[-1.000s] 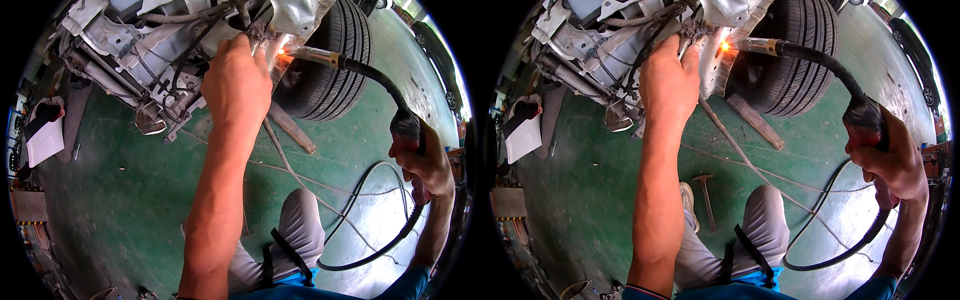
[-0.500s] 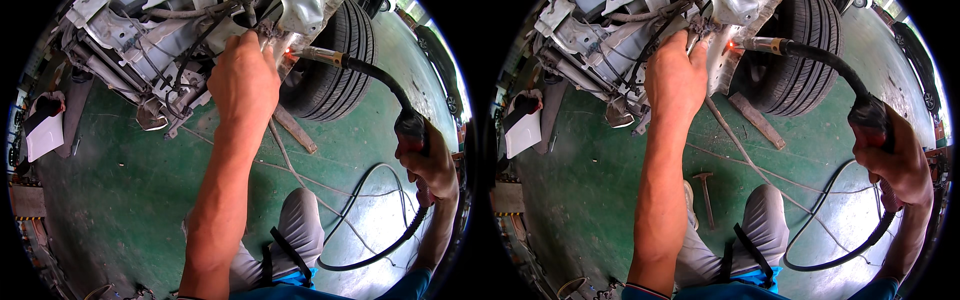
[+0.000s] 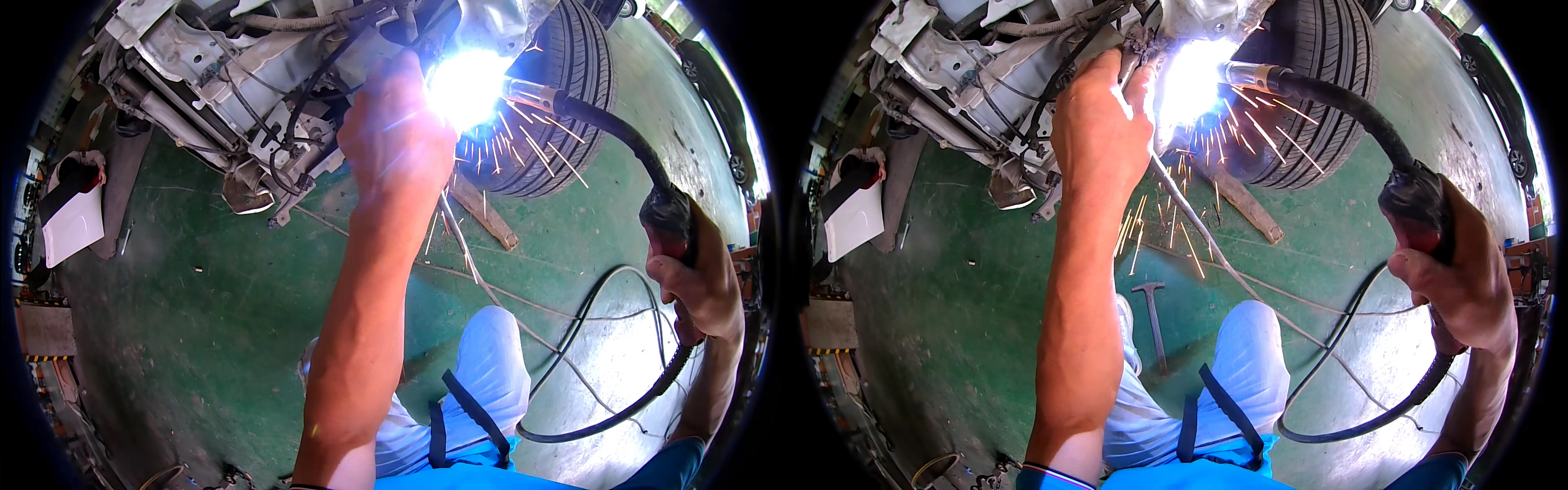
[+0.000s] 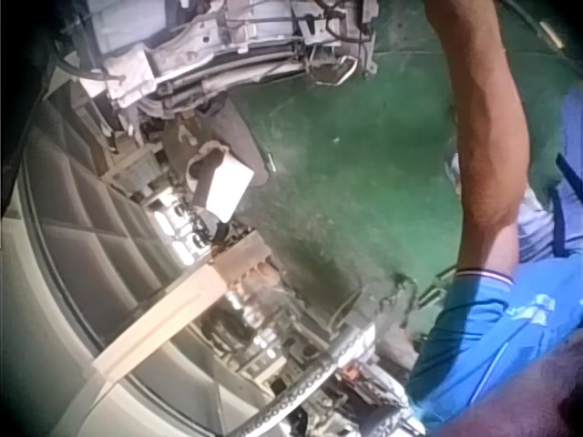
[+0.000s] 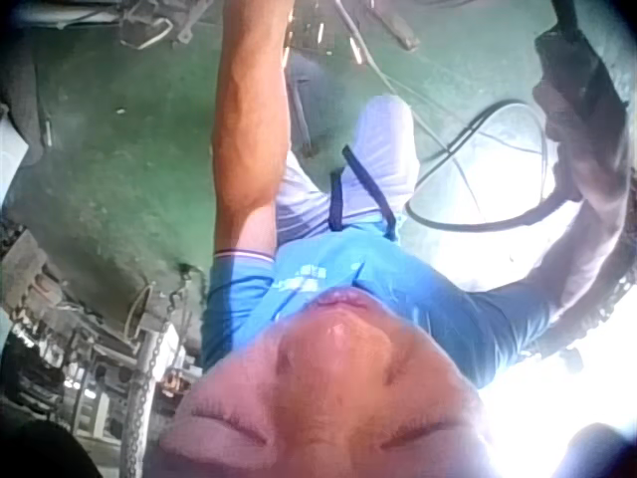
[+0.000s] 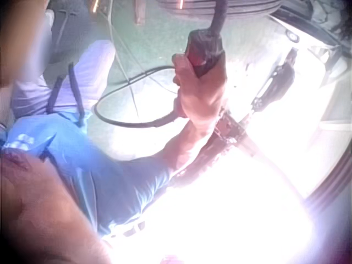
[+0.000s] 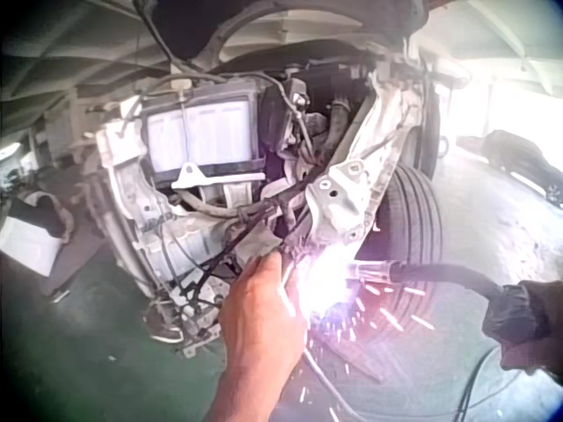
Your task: The person kneels beside a disassembled car frame and uses a hammer to adjust a metal rod. They then stand to adjust a welding machine before returning to the frame to weld the rod in place using a welding torch, creating bright sparks.
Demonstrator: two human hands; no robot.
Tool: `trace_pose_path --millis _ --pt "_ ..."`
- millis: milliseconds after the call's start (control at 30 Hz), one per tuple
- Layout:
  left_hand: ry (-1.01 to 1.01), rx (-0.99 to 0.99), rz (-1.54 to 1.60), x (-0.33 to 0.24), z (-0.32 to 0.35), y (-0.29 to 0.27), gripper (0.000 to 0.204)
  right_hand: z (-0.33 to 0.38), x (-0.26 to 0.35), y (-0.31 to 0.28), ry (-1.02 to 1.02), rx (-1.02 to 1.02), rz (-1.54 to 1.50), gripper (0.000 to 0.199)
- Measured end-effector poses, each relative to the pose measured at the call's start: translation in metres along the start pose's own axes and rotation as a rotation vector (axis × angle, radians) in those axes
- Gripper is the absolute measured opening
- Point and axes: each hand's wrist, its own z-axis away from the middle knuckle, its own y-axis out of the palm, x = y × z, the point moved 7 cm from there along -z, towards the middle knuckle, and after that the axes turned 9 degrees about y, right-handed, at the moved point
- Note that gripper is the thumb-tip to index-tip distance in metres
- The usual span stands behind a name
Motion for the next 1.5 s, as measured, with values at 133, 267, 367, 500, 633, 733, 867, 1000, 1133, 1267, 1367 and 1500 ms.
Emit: trace_pose_path --millis 133,267,367,500,633,733,867,1000,1133,1267,1367,1500 --pt "0.005 -0.062 0.016 0.001 0.001 -0.001 0.022 -0.001 0.0 0.002 -0.011 -0.005 0.013 0.038" --pt "-0.012 -0.001 0.017 0.0 -0.001 -0.001 0.02 0.002 0.002 0.002 -0.004 -0.002 -0.001 0.038" --pt "-0.032 0.03 0.01 0.001 -0.001 0.001 0.02 0.003 0.0 0.003 -0.006 -0.006 -0.012 0.038" --pt "-0.037 -0.005 0.034 0.001 -0.001 -0.001 0.022 0.004 0.004 0.007 0.08 0.005 -0.019 0.036" --pt "-0.019 -0.001 0.032 -0.001 -0.001 -0.001 0.023 0.008 -0.007 0.0 0.093 -0.018 -0.115 0.039" --pt "-0.018 0.005 0.042 -0.003 -0.002 0.0 0.023 0.009 -0.012 -0.002 0.102 -0.004 -0.118 0.041" --pt "0.017 -0.021 0.023 -0.001 -0.001 0.001 0.024 0.001 -0.016 0.003 0.075 0.056 -0.131 0.04" --pt "-0.011 -0.005 0.038 0.001 -0.003 -0.001 0.025 0.0 -0.01 0.004 0.098 0.049 -0.122 0.038" --pt "-0.023 -0.012 0.037 -0.002 -0.001 -0.002 0.025 0.0 -0.009 0.006 0.104 0.041 -0.134 0.037" --pt "-0.022 -0.023 0.056 0.0 0.0 -0.004 0.024 -0.001 -0.007 0.007 0.102 0.024 -0.108 0.037" --pt "-0.04 0.018 0.057 -0.002 -0.001 -0.001 0.024 0.001 -0.016 0.002 0.112 0.002 -0.132 0.039" --pt "-0.029 0.048 0.085 0.001 -0.004 -0.001 0.024 0.006 -0.025 0.005 0.137 0.021 -0.21 0.044"
